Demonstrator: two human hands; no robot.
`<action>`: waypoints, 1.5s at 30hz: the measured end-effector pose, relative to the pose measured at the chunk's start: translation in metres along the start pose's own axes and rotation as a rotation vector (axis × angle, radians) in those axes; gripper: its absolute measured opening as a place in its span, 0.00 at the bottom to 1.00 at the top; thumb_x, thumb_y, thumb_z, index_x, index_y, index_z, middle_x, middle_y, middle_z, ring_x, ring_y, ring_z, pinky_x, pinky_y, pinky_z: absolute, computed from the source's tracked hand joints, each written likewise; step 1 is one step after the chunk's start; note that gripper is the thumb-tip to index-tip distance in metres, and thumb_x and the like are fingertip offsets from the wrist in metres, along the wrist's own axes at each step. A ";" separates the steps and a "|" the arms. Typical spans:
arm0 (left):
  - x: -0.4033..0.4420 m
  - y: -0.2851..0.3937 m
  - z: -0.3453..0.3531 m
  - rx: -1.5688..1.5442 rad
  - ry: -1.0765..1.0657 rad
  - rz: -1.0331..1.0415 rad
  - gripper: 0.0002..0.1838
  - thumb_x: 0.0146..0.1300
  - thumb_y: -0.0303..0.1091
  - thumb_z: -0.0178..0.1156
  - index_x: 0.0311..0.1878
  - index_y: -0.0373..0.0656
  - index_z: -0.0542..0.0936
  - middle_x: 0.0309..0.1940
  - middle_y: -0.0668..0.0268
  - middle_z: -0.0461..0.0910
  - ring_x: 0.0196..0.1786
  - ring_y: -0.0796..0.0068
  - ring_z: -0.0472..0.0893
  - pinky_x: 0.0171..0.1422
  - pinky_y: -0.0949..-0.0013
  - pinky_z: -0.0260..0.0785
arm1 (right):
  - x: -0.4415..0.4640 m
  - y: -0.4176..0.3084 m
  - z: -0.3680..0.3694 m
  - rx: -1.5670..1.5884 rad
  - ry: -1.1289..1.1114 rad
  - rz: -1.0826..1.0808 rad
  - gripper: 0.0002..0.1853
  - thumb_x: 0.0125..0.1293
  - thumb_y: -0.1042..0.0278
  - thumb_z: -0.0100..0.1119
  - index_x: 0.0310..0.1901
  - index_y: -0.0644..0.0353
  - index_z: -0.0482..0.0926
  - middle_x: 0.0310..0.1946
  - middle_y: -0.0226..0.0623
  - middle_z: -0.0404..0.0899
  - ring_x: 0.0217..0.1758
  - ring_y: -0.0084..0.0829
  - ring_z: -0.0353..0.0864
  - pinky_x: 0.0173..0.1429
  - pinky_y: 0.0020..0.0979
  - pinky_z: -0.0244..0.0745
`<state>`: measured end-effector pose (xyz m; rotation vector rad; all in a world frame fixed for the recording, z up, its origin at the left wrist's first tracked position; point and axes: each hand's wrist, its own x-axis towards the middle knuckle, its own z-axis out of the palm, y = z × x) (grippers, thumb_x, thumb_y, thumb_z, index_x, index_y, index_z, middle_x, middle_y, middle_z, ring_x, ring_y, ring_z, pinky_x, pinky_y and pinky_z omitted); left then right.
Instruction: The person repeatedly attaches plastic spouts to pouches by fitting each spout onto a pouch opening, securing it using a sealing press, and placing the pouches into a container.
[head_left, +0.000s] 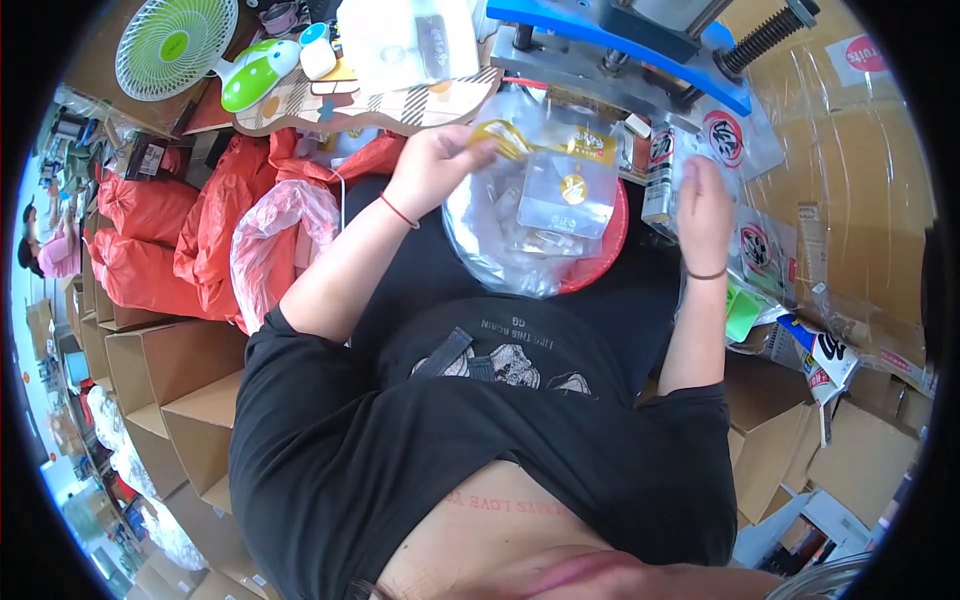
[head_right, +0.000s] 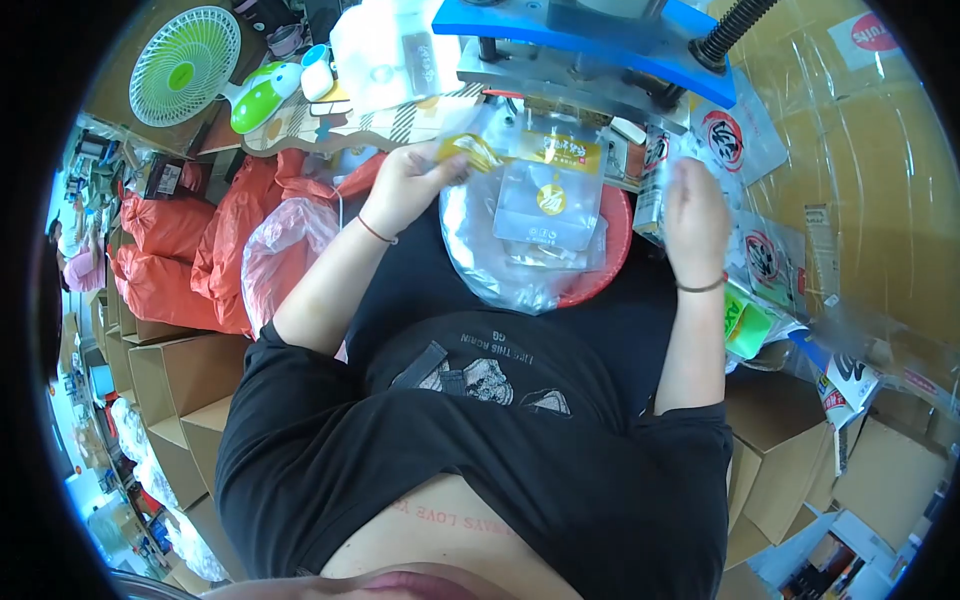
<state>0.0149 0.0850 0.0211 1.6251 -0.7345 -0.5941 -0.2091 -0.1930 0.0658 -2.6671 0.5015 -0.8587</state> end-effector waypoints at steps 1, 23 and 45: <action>-0.004 0.008 0.008 -0.036 -0.094 -0.047 0.12 0.66 0.37 0.68 0.43 0.37 0.86 0.31 0.68 0.86 0.34 0.85 0.81 0.43 0.76 0.75 | 0.001 -0.021 0.003 0.159 -0.030 0.015 0.10 0.75 0.64 0.53 0.45 0.62 0.78 0.35 0.46 0.80 0.37 0.44 0.80 0.44 0.38 0.74; 0.006 0.022 0.082 -0.734 -0.462 -0.429 0.16 0.66 0.27 0.65 0.55 0.35 0.80 0.49 0.60 0.85 0.50 0.70 0.85 0.60 0.64 0.78 | -0.009 0.031 -0.035 -0.312 -0.513 0.112 0.20 0.64 0.68 0.65 0.58 0.55 0.77 0.49 0.51 0.72 0.53 0.57 0.75 0.57 0.43 0.73; 0.012 -0.031 -0.023 0.577 0.293 0.350 0.12 0.68 0.25 0.54 0.52 0.38 0.82 0.40 0.59 0.86 0.46 0.62 0.86 0.54 0.65 0.76 | -0.020 0.049 -0.010 0.038 0.045 0.124 0.11 0.62 0.74 0.68 0.45 0.66 0.81 0.47 0.40 0.78 0.39 0.32 0.81 0.45 0.30 0.77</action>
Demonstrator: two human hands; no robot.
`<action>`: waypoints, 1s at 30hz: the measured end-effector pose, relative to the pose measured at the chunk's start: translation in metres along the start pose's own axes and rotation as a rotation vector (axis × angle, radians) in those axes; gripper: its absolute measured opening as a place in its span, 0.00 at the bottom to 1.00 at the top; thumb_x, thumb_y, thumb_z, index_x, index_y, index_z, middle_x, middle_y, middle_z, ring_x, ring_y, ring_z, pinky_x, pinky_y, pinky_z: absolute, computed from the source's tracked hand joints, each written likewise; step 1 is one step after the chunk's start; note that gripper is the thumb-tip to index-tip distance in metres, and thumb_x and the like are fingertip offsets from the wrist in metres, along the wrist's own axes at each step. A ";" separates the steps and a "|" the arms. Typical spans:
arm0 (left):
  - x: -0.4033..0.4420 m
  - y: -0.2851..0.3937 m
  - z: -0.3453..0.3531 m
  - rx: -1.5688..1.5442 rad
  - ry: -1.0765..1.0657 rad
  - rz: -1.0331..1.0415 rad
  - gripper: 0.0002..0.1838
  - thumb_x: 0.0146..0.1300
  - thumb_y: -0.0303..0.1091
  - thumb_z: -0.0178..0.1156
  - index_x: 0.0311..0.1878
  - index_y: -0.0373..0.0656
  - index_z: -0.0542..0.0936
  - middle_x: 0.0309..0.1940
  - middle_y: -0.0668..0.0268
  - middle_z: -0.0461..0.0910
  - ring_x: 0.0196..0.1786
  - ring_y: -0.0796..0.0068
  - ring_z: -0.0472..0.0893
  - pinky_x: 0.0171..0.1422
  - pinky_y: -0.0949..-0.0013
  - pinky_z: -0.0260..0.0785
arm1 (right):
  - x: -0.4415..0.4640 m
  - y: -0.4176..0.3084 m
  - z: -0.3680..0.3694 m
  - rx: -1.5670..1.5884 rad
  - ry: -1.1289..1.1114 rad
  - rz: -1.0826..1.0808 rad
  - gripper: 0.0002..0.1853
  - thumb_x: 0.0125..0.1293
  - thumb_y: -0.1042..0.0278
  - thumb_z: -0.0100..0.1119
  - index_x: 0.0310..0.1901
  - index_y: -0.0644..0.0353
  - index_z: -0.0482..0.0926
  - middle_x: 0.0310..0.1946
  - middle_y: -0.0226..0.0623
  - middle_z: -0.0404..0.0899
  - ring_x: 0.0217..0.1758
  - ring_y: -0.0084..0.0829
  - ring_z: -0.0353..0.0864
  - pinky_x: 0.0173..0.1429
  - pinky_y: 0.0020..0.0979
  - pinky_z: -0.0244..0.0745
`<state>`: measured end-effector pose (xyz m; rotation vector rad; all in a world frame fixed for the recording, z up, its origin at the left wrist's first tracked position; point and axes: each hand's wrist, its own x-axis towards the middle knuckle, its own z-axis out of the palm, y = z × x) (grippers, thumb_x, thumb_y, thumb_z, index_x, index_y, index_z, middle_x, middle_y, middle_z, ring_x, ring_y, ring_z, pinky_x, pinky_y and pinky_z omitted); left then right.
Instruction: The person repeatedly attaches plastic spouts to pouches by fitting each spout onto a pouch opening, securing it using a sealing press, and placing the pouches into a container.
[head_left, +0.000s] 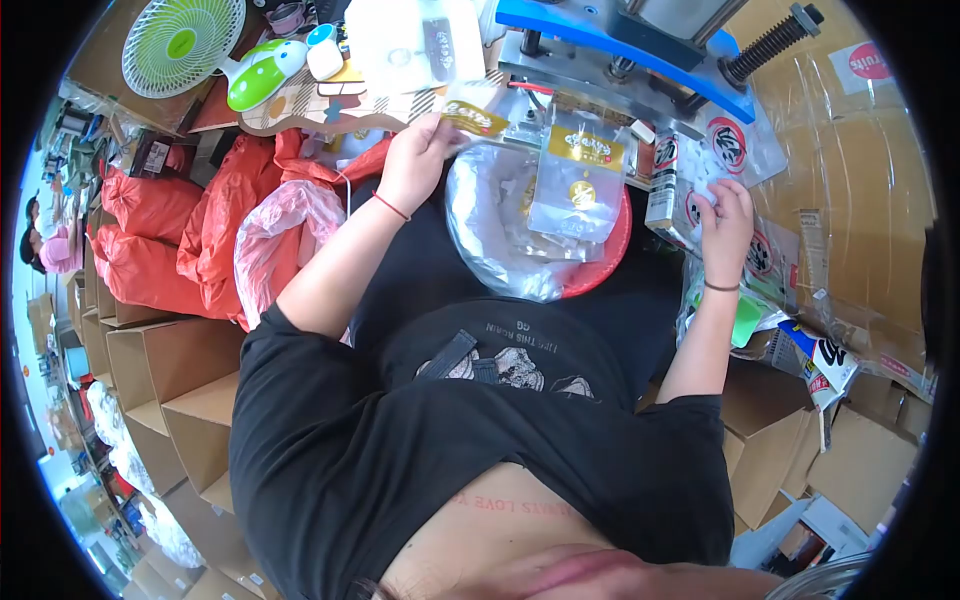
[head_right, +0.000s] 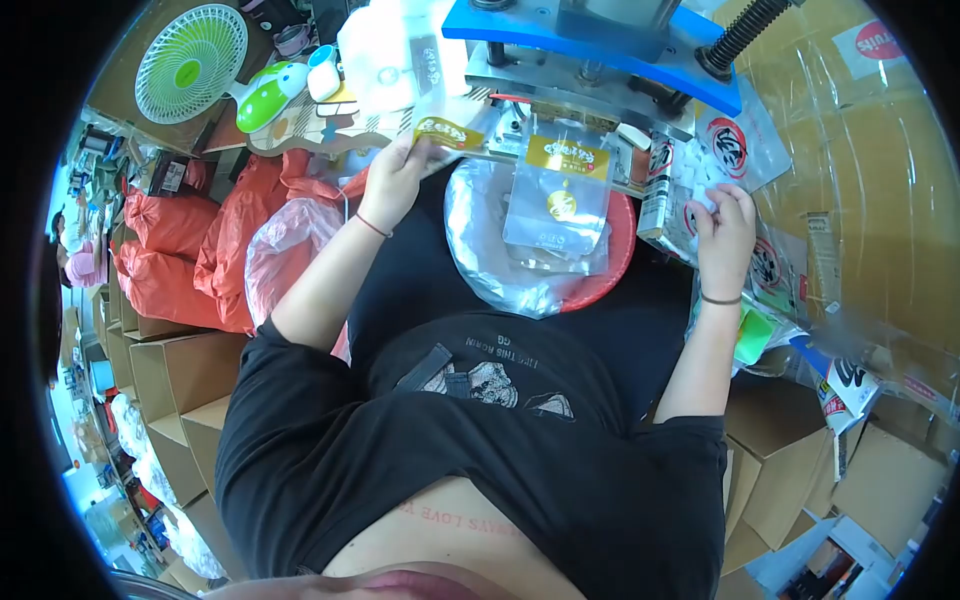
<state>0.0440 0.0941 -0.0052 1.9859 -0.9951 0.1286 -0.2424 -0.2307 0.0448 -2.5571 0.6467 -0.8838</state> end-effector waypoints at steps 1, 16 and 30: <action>-0.004 0.008 0.001 -0.282 -0.113 -0.156 0.10 0.69 0.27 0.57 0.49 0.37 0.83 0.38 0.62 0.86 0.43 0.69 0.85 0.51 0.67 0.76 | 0.001 -0.002 0.002 -0.013 -0.011 -0.005 0.10 0.64 0.73 0.67 0.45 0.66 0.81 0.47 0.38 0.78 0.40 0.30 0.81 0.44 0.27 0.78; -0.038 0.114 0.041 -1.151 -0.773 -0.588 0.13 0.72 0.37 0.61 0.51 0.36 0.83 0.39 0.67 0.86 0.42 0.84 0.82 0.49 0.76 0.74 | 0.032 -0.106 0.005 0.428 -0.322 -0.266 0.12 0.77 0.62 0.52 0.44 0.64 0.77 0.38 0.31 0.77 0.43 0.22 0.74 0.48 0.25 0.69; -0.047 0.129 0.060 -1.294 -0.815 -0.726 0.10 0.68 0.34 0.67 0.47 0.38 0.85 0.38 0.70 0.86 0.39 0.86 0.82 0.45 0.79 0.74 | 0.022 -0.088 -0.009 0.349 -0.488 -0.163 0.13 0.76 0.63 0.54 0.47 0.65 0.79 0.37 0.33 0.80 0.41 0.25 0.77 0.49 0.27 0.71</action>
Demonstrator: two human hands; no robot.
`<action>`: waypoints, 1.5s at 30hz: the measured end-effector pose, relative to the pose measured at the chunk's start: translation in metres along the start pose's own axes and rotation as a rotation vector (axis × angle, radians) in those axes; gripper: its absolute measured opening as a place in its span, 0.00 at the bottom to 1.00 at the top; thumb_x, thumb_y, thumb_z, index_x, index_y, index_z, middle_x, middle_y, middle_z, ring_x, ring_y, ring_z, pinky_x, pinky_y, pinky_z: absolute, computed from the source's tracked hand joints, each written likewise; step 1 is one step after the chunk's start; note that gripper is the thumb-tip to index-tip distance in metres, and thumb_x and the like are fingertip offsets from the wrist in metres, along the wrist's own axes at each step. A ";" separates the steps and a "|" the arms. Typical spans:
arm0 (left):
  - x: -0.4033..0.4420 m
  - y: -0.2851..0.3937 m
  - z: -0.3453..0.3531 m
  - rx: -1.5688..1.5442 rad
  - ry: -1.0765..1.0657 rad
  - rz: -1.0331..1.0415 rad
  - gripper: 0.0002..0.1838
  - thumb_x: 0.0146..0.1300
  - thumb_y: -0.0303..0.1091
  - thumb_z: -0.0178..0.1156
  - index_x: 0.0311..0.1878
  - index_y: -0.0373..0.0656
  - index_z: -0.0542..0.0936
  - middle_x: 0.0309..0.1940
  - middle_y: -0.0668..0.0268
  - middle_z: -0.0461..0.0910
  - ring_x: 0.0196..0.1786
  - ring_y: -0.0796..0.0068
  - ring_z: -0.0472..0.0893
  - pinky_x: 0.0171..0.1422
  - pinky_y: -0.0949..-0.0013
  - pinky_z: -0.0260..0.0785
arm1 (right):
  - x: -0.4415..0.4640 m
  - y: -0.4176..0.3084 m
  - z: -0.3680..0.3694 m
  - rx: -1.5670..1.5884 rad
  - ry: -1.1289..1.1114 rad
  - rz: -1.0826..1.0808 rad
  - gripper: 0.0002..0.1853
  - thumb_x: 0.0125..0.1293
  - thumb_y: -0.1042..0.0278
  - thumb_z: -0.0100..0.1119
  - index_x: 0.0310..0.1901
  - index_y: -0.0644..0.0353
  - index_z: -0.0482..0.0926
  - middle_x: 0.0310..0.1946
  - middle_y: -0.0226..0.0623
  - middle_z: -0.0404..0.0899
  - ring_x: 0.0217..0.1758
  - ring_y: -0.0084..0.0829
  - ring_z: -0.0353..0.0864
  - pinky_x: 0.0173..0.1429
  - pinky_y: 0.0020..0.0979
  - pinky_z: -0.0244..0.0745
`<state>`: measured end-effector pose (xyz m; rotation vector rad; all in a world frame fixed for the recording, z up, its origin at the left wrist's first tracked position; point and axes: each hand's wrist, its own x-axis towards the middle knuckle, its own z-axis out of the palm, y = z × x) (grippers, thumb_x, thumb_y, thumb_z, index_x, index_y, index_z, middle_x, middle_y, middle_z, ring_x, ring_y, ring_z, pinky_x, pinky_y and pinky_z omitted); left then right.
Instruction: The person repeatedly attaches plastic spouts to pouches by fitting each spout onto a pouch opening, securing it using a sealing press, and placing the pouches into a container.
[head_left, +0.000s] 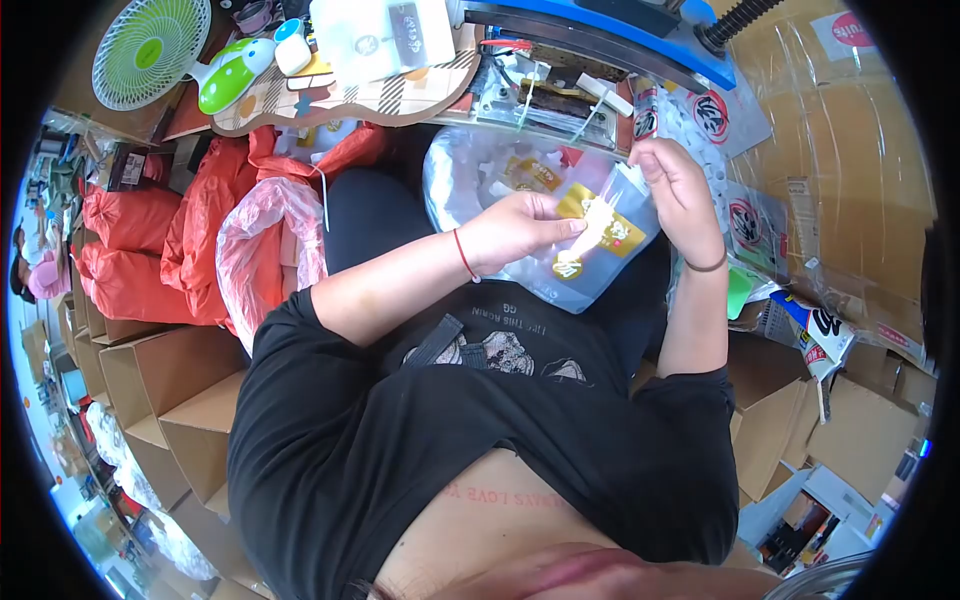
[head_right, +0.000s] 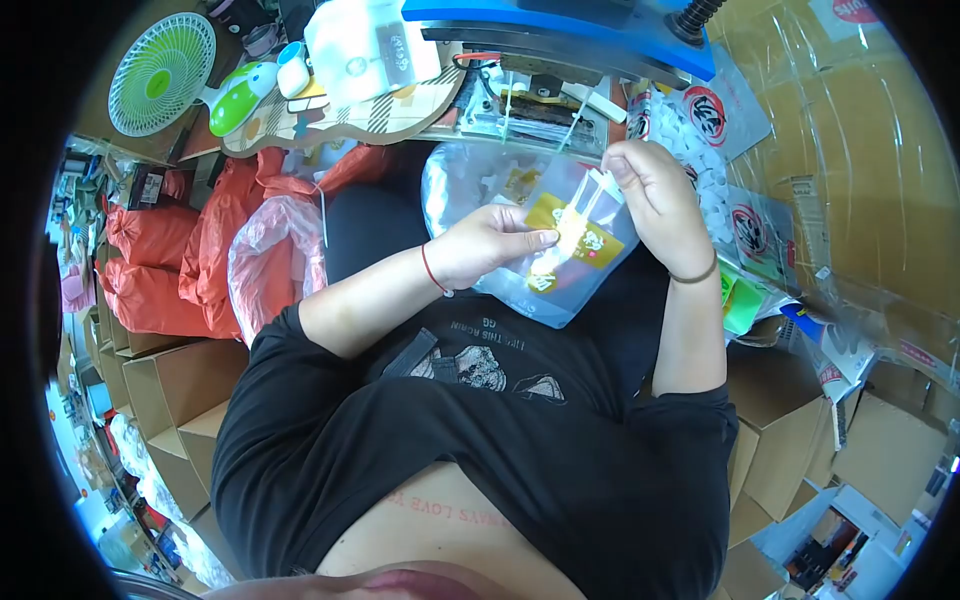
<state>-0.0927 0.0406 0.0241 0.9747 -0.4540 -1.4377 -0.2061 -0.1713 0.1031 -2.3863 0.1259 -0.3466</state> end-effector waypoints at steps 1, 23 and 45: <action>0.000 0.002 0.000 0.001 -0.027 -0.045 0.12 0.68 0.35 0.67 0.48 0.38 0.84 0.39 0.69 0.86 0.40 0.83 0.83 0.46 0.77 0.75 | 0.000 0.002 -0.001 -0.057 -0.034 -0.035 0.15 0.78 0.60 0.51 0.48 0.65 0.78 0.38 0.36 0.80 0.43 0.29 0.78 0.52 0.28 0.71; 0.034 0.101 -0.166 1.827 1.302 0.897 0.35 0.66 0.57 0.60 0.70 0.46 0.69 0.70 0.40 0.62 0.73 0.41 0.62 0.74 0.43 0.56 | -0.066 0.089 -0.015 0.154 0.180 0.419 0.13 0.76 0.63 0.53 0.53 0.64 0.76 0.41 0.33 0.77 0.43 0.23 0.74 0.54 0.26 0.70; -0.001 0.024 -0.035 0.342 0.149 0.216 0.15 0.70 0.39 0.65 0.46 0.35 0.85 0.31 0.71 0.84 0.33 0.89 0.78 0.39 0.78 0.72 | 0.033 -0.014 0.019 0.256 0.020 0.005 0.09 0.74 0.69 0.58 0.49 0.65 0.80 0.40 0.28 0.81 0.42 0.18 0.76 0.48 0.23 0.72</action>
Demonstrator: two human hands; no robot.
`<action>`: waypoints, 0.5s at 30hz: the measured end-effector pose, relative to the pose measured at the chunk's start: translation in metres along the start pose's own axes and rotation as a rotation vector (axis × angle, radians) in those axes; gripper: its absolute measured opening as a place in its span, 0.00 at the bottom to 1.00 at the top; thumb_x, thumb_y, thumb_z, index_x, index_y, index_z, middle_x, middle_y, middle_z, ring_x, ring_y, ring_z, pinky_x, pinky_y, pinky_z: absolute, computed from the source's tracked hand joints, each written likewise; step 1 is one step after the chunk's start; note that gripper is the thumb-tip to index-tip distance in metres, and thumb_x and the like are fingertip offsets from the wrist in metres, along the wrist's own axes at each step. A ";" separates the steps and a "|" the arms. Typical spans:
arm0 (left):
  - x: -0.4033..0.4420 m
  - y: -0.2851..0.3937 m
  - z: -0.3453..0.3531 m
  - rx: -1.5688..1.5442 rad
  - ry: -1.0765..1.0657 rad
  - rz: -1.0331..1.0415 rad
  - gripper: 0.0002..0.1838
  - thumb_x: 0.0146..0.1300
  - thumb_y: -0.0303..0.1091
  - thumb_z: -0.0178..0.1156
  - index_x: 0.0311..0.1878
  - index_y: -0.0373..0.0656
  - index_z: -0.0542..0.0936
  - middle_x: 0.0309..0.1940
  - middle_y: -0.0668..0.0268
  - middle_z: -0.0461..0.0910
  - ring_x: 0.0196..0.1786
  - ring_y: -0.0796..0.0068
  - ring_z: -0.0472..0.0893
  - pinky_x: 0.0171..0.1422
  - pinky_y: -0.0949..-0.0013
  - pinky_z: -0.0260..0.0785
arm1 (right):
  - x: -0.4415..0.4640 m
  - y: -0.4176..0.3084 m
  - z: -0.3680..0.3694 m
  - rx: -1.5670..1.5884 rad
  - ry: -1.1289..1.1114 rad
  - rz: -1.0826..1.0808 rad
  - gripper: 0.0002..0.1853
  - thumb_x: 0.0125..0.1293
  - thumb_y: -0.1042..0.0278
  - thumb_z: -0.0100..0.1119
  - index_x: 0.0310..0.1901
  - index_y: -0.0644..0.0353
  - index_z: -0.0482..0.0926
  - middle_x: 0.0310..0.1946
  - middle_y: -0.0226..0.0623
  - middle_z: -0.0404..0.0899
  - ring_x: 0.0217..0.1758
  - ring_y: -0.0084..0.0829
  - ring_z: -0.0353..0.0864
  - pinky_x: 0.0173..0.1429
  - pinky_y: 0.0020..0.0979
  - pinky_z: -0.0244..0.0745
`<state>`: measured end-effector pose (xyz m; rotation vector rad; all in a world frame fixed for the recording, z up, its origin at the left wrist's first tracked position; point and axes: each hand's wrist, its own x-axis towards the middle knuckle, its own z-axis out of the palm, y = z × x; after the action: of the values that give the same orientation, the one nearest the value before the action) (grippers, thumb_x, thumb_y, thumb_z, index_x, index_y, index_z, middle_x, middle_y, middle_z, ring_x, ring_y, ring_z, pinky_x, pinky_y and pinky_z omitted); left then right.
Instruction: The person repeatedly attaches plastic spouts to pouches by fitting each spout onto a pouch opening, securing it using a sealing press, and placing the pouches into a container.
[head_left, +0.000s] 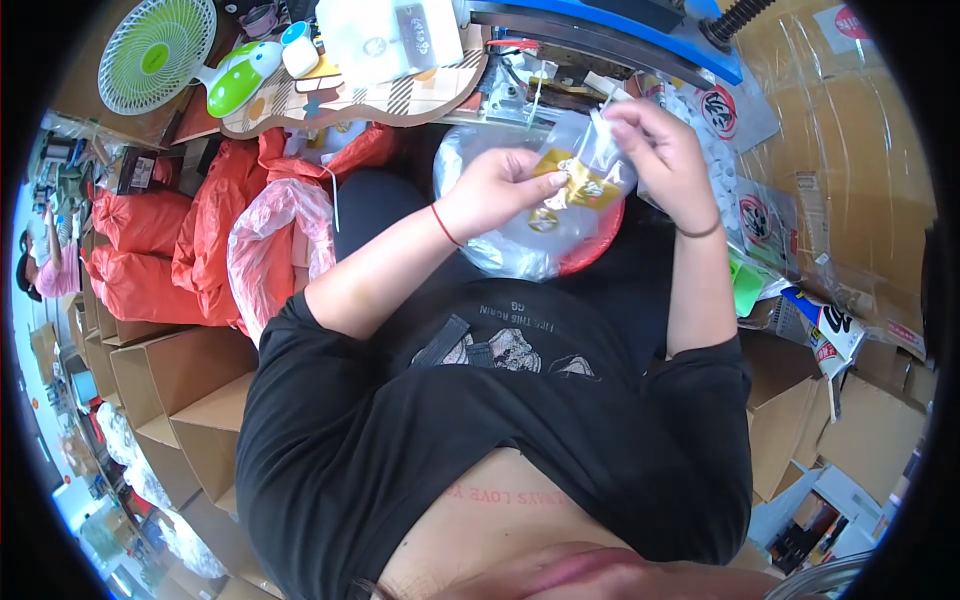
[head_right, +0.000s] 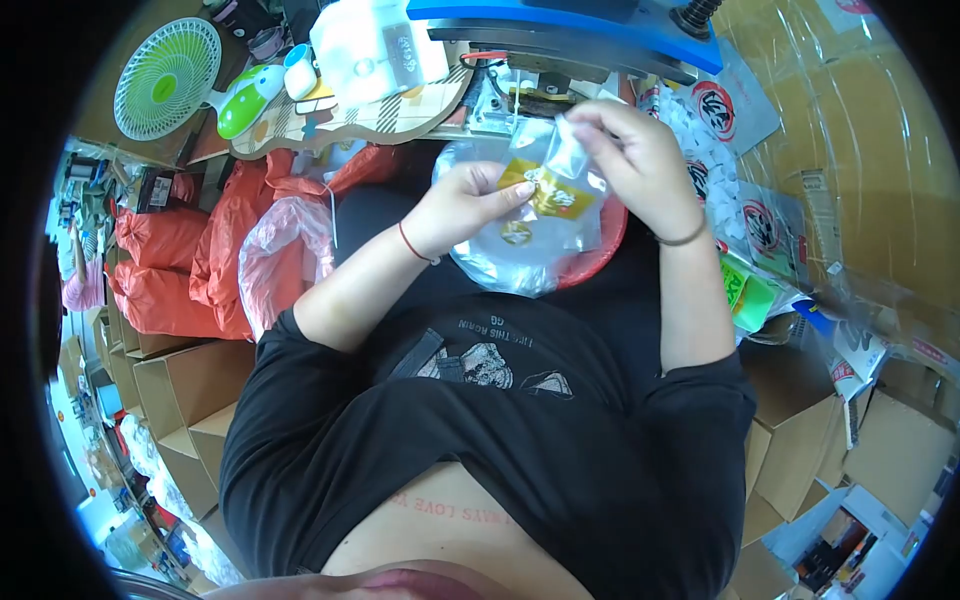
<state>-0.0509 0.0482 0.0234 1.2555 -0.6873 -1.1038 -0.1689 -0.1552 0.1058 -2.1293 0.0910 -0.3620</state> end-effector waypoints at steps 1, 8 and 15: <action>-0.001 0.002 0.004 -0.094 -0.066 -0.041 0.14 0.71 0.38 0.63 0.48 0.36 0.85 0.36 0.69 0.86 0.38 0.87 0.81 0.44 0.78 0.74 | -0.001 0.002 -0.011 -0.037 -0.076 -0.049 0.10 0.75 0.67 0.57 0.49 0.66 0.80 0.40 0.28 0.81 0.42 0.19 0.77 0.49 0.23 0.72; 0.002 0.009 0.025 -0.338 -0.217 -0.280 0.12 0.65 0.29 0.66 0.51 0.37 0.84 0.43 0.64 0.87 0.43 0.79 0.85 0.52 0.74 0.77 | -0.030 0.036 -0.051 0.282 0.167 0.209 0.16 0.78 0.60 0.51 0.58 0.63 0.76 0.41 0.31 0.79 0.40 0.22 0.76 0.42 0.20 0.70; 0.057 0.016 -0.017 -0.401 0.041 -0.218 0.14 0.62 0.22 0.65 0.51 0.35 0.81 0.45 0.61 0.85 0.47 0.70 0.86 0.54 0.65 0.81 | -0.064 0.063 -0.051 0.905 0.471 0.472 0.16 0.77 0.67 0.52 0.61 0.62 0.69 0.51 0.39 0.77 0.42 0.24 0.77 0.33 0.18 0.70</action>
<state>-0.0109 0.0016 0.0265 1.0172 -0.2798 -1.3151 -0.2402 -0.2189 0.0655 -1.0576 0.5746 -0.4939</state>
